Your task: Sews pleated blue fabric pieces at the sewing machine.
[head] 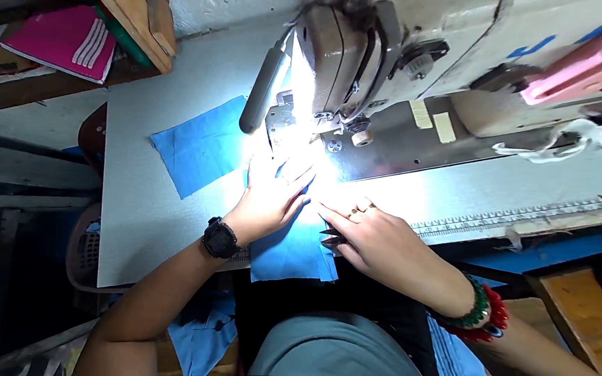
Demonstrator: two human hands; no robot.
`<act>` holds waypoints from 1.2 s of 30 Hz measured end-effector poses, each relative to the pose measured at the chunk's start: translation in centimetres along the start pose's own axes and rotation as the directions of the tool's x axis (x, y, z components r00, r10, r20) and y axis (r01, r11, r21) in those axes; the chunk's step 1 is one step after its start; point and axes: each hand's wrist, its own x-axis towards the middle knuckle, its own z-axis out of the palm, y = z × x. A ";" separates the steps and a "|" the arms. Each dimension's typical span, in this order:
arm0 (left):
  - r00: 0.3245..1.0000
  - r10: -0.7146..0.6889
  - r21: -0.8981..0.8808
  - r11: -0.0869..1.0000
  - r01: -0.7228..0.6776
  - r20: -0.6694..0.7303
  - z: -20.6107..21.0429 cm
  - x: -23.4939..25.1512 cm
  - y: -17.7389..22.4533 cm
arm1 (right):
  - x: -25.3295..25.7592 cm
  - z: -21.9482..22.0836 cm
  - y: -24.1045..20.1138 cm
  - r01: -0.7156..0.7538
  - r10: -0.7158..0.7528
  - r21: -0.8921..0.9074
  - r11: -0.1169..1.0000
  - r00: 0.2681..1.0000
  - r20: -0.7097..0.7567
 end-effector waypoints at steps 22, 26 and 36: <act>0.991 -0.132 -0.047 0.990 0.133 0.025 -0.6 2.3 -1.3 | 1.5 -0.3 1.2 0.005 -0.005 -0.006 1.000 1.000 0.013; 0.990 -0.139 -0.028 0.990 0.140 0.037 -0.5 2.3 -1.7 | 1.7 -0.4 1.0 -0.008 0.008 -0.022 1.000 1.000 0.024; 0.986 -0.148 0.039 0.989 0.145 0.080 -0.6 2.5 -2.0 | 2.3 -0.9 0.7 -0.020 0.022 -0.074 0.997 0.999 0.030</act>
